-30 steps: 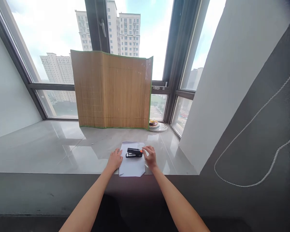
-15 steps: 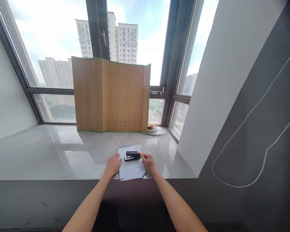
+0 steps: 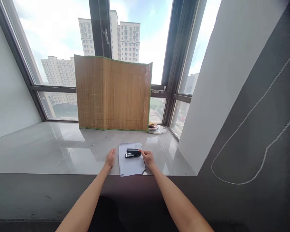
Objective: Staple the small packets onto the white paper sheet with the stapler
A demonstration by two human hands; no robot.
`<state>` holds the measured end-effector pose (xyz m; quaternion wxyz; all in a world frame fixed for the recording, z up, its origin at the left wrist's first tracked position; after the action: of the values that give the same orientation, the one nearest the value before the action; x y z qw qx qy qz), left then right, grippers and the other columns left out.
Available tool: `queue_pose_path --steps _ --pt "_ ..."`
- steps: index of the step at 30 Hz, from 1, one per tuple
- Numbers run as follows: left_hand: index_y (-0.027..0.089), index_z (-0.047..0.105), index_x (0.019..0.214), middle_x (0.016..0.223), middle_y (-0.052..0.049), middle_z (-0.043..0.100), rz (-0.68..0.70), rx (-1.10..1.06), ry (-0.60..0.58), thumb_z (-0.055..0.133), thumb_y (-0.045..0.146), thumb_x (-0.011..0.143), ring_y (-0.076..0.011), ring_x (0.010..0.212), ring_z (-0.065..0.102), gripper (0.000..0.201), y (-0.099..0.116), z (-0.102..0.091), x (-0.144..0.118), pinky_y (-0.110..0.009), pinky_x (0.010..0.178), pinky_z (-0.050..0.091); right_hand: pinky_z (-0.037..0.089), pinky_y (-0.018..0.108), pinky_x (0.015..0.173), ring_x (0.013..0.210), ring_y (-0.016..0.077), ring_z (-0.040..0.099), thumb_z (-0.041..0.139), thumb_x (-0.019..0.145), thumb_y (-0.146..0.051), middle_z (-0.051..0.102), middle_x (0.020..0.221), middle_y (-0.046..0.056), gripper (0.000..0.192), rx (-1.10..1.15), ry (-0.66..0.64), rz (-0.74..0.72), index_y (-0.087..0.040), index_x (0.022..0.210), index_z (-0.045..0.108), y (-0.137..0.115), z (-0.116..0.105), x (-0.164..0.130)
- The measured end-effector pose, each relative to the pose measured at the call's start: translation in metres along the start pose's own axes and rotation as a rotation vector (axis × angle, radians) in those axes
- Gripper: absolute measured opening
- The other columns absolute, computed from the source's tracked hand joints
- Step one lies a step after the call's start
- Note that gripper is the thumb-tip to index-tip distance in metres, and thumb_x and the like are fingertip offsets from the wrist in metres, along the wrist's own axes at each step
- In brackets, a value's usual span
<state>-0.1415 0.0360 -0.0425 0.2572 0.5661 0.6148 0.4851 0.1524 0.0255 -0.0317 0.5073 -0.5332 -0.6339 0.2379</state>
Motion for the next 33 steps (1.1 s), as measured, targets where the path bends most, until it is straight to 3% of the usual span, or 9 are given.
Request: queue_pose_path --steps 5,9,17,21,24,26,29,33 --pt "0.014 0.054 0.145 0.153 -0.02 0.058 -0.058 -0.089 0.017 0.01 0.041 0.113 -0.0224 0.142 0.058 0.061 -0.002 -0.003 0.001 -0.039 0.116 0.05 0.017 0.027 0.054 0.056 0.0108 0.021 0.046 0.092 -0.067 0.021 0.055 -0.004 0.063 -0.023 -0.003 0.009 -0.024 0.048 0.029 0.004 0.001 0.0" --pt "0.014 0.053 0.147 0.154 -0.021 0.058 -0.07 -0.128 0.017 0.009 0.048 0.114 -0.0238 0.143 0.057 0.065 0.001 -0.004 -0.002 -0.04 0.116 0.051 0.016 0.028 0.055 0.057 0.0115 0.021 0.045 0.092 -0.066 0.021 0.055 -0.004 0.063 -0.037 -0.011 0.0 -0.024 0.048 0.032 0.005 0.001 0.0" --pt "0.015 0.059 0.142 0.15 -0.021 0.061 -0.117 -0.267 0.013 0.016 0.054 0.113 -0.0261 0.141 0.059 0.065 0.007 -0.004 -0.004 -0.043 0.116 0.05 0.019 0.026 0.054 0.055 0.0109 0.028 0.049 0.092 -0.069 0.029 0.053 -0.003 0.066 -0.064 -0.007 -0.02 -0.021 0.048 0.056 0.002 0.003 -0.003" --pt "0.012 0.063 0.132 0.147 -0.024 0.062 -0.144 -0.409 0.032 0.033 0.049 0.112 -0.0293 0.14 0.059 0.051 0.005 -0.002 -0.005 -0.044 0.119 0.047 0.026 0.024 0.056 0.056 0.0116 0.035 0.044 0.094 -0.072 0.035 0.054 -0.003 0.069 -0.058 -0.027 -0.033 -0.017 0.061 0.071 0.004 0.0 -0.002" --pt "0.014 0.068 0.119 0.142 -0.024 0.065 -0.165 -0.521 0.048 0.046 0.045 0.11 -0.0311 0.14 0.059 0.039 0.002 0.0 -0.005 -0.045 0.12 0.043 0.036 0.025 0.061 0.058 0.0136 0.042 0.049 0.093 -0.07 0.043 0.057 -0.004 0.063 -0.051 -0.063 -0.055 -0.017 0.092 0.082 0.004 -0.003 0.002" --pt "0.016 0.071 0.11 0.135 -0.022 0.07 -0.18 -0.585 0.05 0.055 0.042 0.107 -0.0314 0.138 0.06 0.031 0.0 0.002 -0.005 -0.045 0.122 0.041 0.043 0.026 0.068 0.063 0.0151 0.048 0.061 0.088 -0.066 0.052 0.065 -0.003 0.055 -0.052 -0.089 -0.082 -0.019 0.106 0.082 0.001 -0.003 0.006" --pt "0.017 0.073 0.102 0.125 -0.019 0.075 -0.203 -0.666 0.057 0.066 0.035 0.102 -0.0314 0.137 0.061 0.02 -0.002 0.003 -0.005 -0.046 0.125 0.035 0.05 0.031 0.087 0.086 0.0199 0.06 0.076 0.08 -0.056 0.064 0.092 0.003 0.044 -0.075 -0.109 -0.134 -0.023 0.109 0.081 -0.007 0.001 0.015" --pt "0.015 0.076 0.097 0.118 -0.02 0.076 -0.225 -0.772 0.089 0.069 0.025 0.099 -0.0306 0.141 0.058 0.012 0.002 0.001 -0.009 -0.044 0.127 0.032 0.048 0.036 0.1 0.114 0.0261 0.06 0.088 0.073 -0.04 0.069 0.12 0.007 0.051 -0.246 -0.236 -0.199 -0.026 0.121 0.076 -0.024 0.015 0.03"
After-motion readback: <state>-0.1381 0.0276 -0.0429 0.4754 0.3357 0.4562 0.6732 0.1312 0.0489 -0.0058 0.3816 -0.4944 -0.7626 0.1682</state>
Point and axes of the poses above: each hand's wrist, its own x-axis towards the middle knuckle, its own z-axis out of the palm, y = z × x, the point moved 1 cm from there along x, towards the middle knuckle
